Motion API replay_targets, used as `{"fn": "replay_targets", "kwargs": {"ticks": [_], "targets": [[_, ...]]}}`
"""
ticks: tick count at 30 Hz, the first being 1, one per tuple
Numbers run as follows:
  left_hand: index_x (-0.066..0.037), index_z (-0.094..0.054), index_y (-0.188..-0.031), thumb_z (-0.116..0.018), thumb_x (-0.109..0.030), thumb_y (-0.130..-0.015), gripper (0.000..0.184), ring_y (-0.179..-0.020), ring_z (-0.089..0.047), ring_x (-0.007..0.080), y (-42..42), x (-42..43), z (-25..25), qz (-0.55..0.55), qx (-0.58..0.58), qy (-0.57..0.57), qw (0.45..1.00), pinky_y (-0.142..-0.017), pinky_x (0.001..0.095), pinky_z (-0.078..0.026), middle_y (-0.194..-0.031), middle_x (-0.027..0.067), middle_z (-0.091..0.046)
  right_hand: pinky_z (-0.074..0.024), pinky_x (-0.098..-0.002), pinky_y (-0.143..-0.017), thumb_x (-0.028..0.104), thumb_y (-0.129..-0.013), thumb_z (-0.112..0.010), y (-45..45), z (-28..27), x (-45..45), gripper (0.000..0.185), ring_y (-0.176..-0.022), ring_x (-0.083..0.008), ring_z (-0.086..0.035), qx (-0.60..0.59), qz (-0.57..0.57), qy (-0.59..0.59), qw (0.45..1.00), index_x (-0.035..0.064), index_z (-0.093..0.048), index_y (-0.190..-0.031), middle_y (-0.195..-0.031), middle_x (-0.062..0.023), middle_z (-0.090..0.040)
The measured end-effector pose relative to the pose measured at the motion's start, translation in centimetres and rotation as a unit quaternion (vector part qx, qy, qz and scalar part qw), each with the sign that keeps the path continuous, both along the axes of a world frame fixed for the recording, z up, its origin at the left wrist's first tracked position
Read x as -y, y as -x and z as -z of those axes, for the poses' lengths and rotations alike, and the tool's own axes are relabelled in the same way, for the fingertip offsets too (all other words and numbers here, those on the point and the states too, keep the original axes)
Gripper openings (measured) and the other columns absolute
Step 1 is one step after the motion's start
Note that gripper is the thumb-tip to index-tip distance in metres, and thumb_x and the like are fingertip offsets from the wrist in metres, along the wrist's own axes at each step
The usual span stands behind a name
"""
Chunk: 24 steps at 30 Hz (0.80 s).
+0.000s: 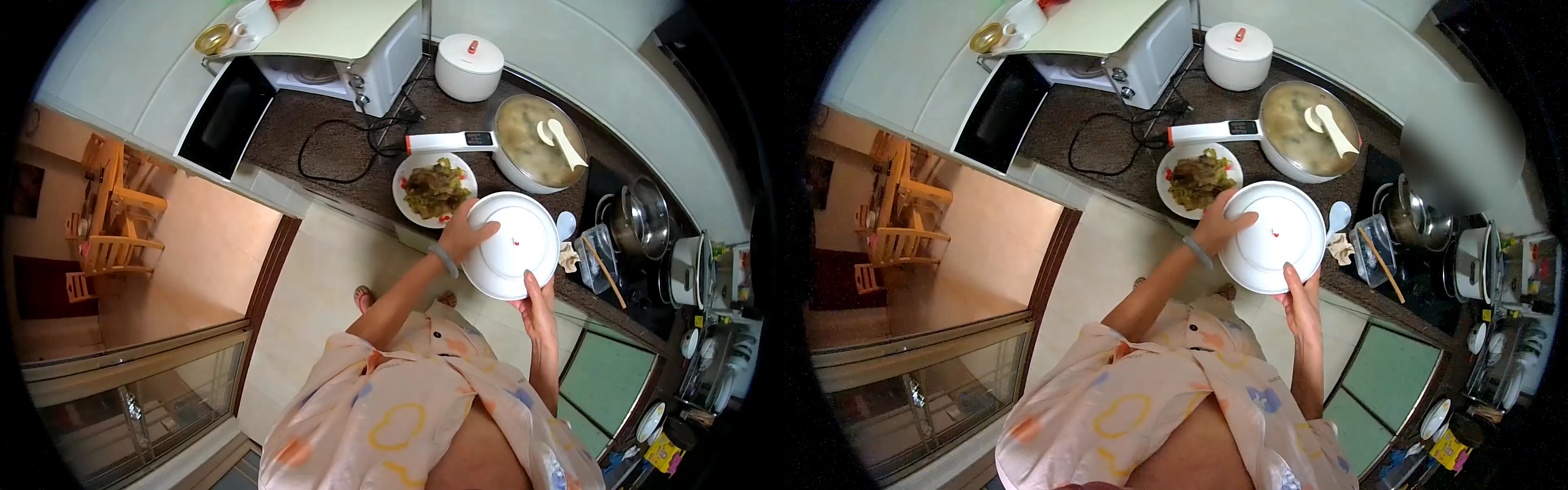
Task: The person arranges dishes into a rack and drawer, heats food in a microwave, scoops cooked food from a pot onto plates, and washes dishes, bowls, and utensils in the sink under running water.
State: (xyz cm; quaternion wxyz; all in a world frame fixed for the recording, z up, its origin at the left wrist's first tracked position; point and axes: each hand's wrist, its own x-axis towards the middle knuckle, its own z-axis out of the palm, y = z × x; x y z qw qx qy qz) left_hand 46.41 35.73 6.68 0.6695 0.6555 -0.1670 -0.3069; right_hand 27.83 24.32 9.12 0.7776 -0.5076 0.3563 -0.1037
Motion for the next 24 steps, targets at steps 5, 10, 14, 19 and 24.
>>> {"fn": "replay_targets", "kwargs": {"ticks": [5, 10, 14, 19, 24], "targets": [[0.0, -0.048, -0.123, -0.072, -0.027, -0.076, 0.059, -0.099, -0.058, 0.0198, -1.7, -7.2, -0.4, -0.05, 0.008, 0.033, 0.998, -0.085, 0.0335, -0.047, -0.11, 0.0132, -0.059, -0.0599, -0.0296, -0.066, 0.029, -0.088, -0.062, -2.5, -2.5, -6.0, 0.074, -0.097, -0.0224, -0.062, -0.009, -0.058, 0.051, 0.997, 0.0067, -0.016, -0.142, -0.125, -0.0186, -0.045], [0.0, -0.046, -0.126, -0.07, -0.025, -0.079, 0.058, -0.098, -0.059, 0.0203, -6.0, -17.7, -1.5, -0.101, 0.039, 0.005, 0.994, -0.083, 0.0321, -0.049, -0.113, 0.0133, -0.058, -0.0557, -0.0252, -0.057, 0.025, -0.088, -0.062, -8.4, -3.9, -15.4, 0.075, -0.089, -0.0168, -0.06, -0.008, -0.063, 0.015, 0.998, 0.0058, -0.015, -0.142, -0.12, -0.0177, -0.048], [0.002, -0.047, -0.125, -0.072, -0.029, -0.076, 0.063, -0.101, -0.057, 0.0238, -10.7, -25.6, -3.3, -0.139, 0.034, -0.045, 0.989, -0.086, 0.0352, -0.047, -0.116, 0.0163, -0.056, -0.0577, -0.0268, -0.064, 0.021, -0.086, -0.064, -14.0, -3.7, -20.9, 0.081, -0.099, -0.0203, -0.06, 0.011, -0.11, -0.043, 0.993, 0.0052, -0.011, -0.144, -0.127, -0.0199, -0.044], [0.005, -0.047, -0.124, -0.073, -0.028, -0.076, 0.064, -0.101, -0.057, 0.0235, -16.9, -30.8, -3.8, -0.196, 0.037, -0.048, 0.979, -0.086, 0.0338, -0.047, -0.114, 0.0177, -0.057, -0.0592, -0.0325, -0.071, 0.023, -0.084, -0.067, -21.8, -3.2, -25.0, 0.086, -0.112, -0.0262, -0.055, 0.062, -0.16, -0.055, 0.984, 0.006, -0.009, -0.145, -0.134, -0.0203, -0.037], [0.007, -0.042, -0.129, -0.074, -0.028, -0.078, 0.07, -0.106, -0.054, 0.0245, -24.2, -32.5, -2.4, -0.234, 0.031, -0.042, 0.971, -0.091, 0.033, -0.044, -0.12, 0.0192, -0.054, -0.0592, -0.0284, -0.063, 0.033, -0.085, -0.066, -30.0, -3.7, -25.3, 0.085, -0.102, -0.0189, -0.059, 0.011, -0.228, -0.008, 0.974, 0.0052, -0.012, -0.144, -0.13, -0.0161, -0.042]]}}
